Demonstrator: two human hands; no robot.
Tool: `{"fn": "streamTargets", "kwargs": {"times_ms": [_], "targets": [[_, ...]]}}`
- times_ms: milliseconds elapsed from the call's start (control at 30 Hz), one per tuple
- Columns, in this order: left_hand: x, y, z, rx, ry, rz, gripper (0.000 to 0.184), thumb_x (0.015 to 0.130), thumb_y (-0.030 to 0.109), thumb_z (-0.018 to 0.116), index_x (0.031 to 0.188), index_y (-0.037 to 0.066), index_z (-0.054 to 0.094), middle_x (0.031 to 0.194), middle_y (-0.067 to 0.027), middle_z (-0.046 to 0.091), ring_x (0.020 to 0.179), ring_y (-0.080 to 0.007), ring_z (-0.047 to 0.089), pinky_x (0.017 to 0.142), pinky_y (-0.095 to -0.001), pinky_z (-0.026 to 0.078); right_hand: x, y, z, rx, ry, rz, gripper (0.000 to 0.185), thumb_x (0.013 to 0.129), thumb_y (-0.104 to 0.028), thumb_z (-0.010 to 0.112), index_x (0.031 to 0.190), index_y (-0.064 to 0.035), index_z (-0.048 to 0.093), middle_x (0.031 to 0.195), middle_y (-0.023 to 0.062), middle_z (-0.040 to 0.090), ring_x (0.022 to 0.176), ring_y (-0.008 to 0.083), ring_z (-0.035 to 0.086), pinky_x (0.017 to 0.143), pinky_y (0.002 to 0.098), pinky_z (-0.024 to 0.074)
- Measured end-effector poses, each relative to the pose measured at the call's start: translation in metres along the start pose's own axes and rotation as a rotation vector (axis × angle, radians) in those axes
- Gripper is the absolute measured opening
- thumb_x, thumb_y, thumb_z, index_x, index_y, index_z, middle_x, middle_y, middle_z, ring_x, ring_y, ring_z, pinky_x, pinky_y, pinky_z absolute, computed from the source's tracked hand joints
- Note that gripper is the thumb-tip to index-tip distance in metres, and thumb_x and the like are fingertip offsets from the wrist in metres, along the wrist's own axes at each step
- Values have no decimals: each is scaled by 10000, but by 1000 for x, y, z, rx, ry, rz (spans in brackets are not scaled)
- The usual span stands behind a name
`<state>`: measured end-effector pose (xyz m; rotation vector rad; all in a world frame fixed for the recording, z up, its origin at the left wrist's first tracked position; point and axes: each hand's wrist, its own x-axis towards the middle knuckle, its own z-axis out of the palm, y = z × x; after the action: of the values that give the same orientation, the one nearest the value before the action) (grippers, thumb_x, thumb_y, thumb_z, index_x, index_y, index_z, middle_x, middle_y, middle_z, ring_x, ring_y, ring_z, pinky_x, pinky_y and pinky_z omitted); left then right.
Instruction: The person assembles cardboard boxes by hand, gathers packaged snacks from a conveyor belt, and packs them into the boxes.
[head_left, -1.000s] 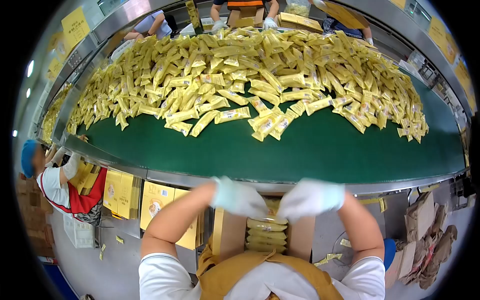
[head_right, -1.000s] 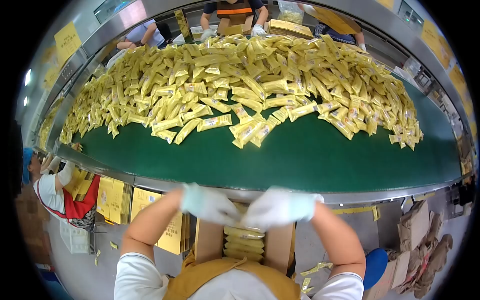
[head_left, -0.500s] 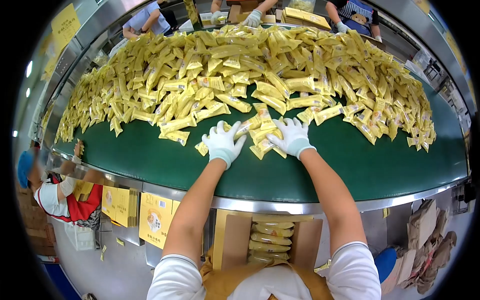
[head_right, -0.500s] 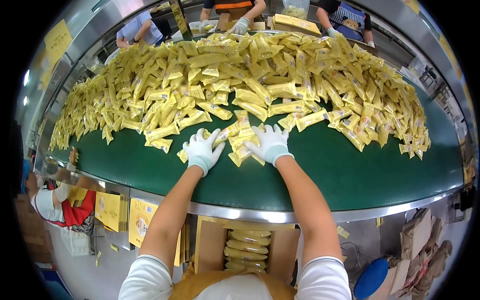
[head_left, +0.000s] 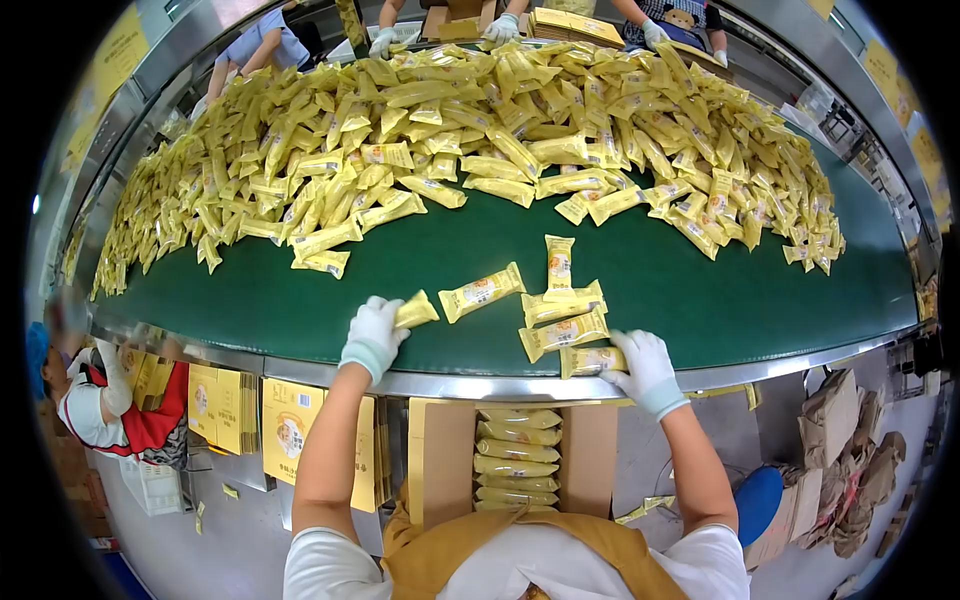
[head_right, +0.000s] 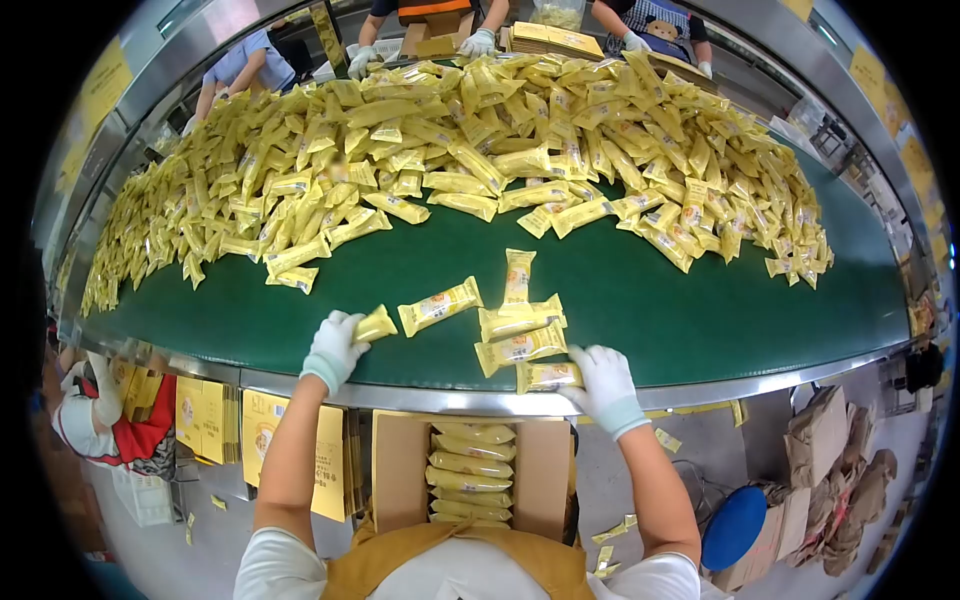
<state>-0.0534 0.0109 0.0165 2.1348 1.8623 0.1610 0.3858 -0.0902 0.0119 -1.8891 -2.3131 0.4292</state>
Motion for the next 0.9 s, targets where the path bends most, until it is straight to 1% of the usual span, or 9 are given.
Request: {"fn": "streamTargets", "kwargs": {"times_ms": [133, 267, 333, 367, 433, 533, 667, 800, 900], "targets": [[8, 41, -35, -210, 216, 134, 466, 810, 145, 773, 1247, 64, 635, 1169, -194, 592, 1081, -394, 585, 941, -442, 492, -15, 3, -46, -21, -317, -19, 409, 755, -264, 814, 1101, -108, 662, 1092, 99, 629, 1076, 333, 597, 930, 430, 461], [32, 102, -21, -100, 61, 220, 466, 828, 229, 768, 1247, 74, 633, 1187, -157, 591, 1093, -376, 583, 970, -439, 490, 14, -26, -59, 283, 54, -257, 355, 781, -135, 757, 1116, -97, 645, 1047, 105, 665, 982, 333, 639, 902, 431, 479], [52, 117, 5, 84, -66, 175, 443, 846, 340, 763, 1214, 125, 648, 1185, -111, 594, 1115, -313, 600, 959, -436, 500, 42, -41, -34, 177, 138, -427, 349, 783, -89, 734, 1120, -107, 646, 1092, 117, 670, 1050, 327, 624, 919, 424, 482], [60, 122, 16, 231, -150, 149, 443, 849, 389, 755, 1181, 113, 656, 1174, -102, 607, 1120, -293, 605, 931, -432, 501, 54, -47, -22, 139, 67, -457, 322, 799, -89, 711, 1115, -94, 648, 1075, 110, 664, 1043, 324, 620, 934, 422, 480], [64, 121, 18, 261, -126, 147, 448, 844, 425, 753, 1149, 110, 662, 1151, -95, 625, 1115, -280, 614, 911, -424, 498, 75, -53, -1, -78, 59, -418, 268, 810, -87, 679, 1076, -66, 653, 1053, 122, 654, 1016, 337, 622, 938, 421, 487], [58, 103, 11, 269, -123, 122, 441, 846, 424, 752, 1140, 107, 664, 1137, -95, 635, 1104, -282, 622, 912, -430, 497, 85, -66, -22, -259, -214, -313, 228, 810, -99, 658, 1033, -49, 657, 1040, 141, 645, 1007, 347, 623, 923, 423, 504], [51, 74, 1, 238, -120, -14, 428, 854, 413, 747, 1135, 103, 659, 1146, -103, 633, 1108, -289, 619, 922, -428, 499, 104, -55, -44, -126, -158, -269, 243, 791, -135, 674, 1018, -49, 661, 1057, 169, 642, 999, 362, 633, 894, 436, 524], [48, 76, 1, 213, -114, -23, 441, 852, 399, 755, 1148, 91, 645, 1172, -116, 616, 1114, -297, 608, 936, -418, 503, 133, -40, -38, -37, -4, -188, 216, 811, -136, 651, 1018, -76, 647, 928, 187, 707, 937, 384, 663, 870, 453, 531], [48, 72, 4, 214, -110, -7, 449, 856, 401, 752, 1161, 90, 640, 1166, -117, 614, 1104, -299, 607, 931, -412, 505, 137, -53, -56, -72, -184, -91, 228, 816, -145, 640, 1036, -84, 636, 967, 194, 712, 952, 381, 677, 875, 449, 531]]}}
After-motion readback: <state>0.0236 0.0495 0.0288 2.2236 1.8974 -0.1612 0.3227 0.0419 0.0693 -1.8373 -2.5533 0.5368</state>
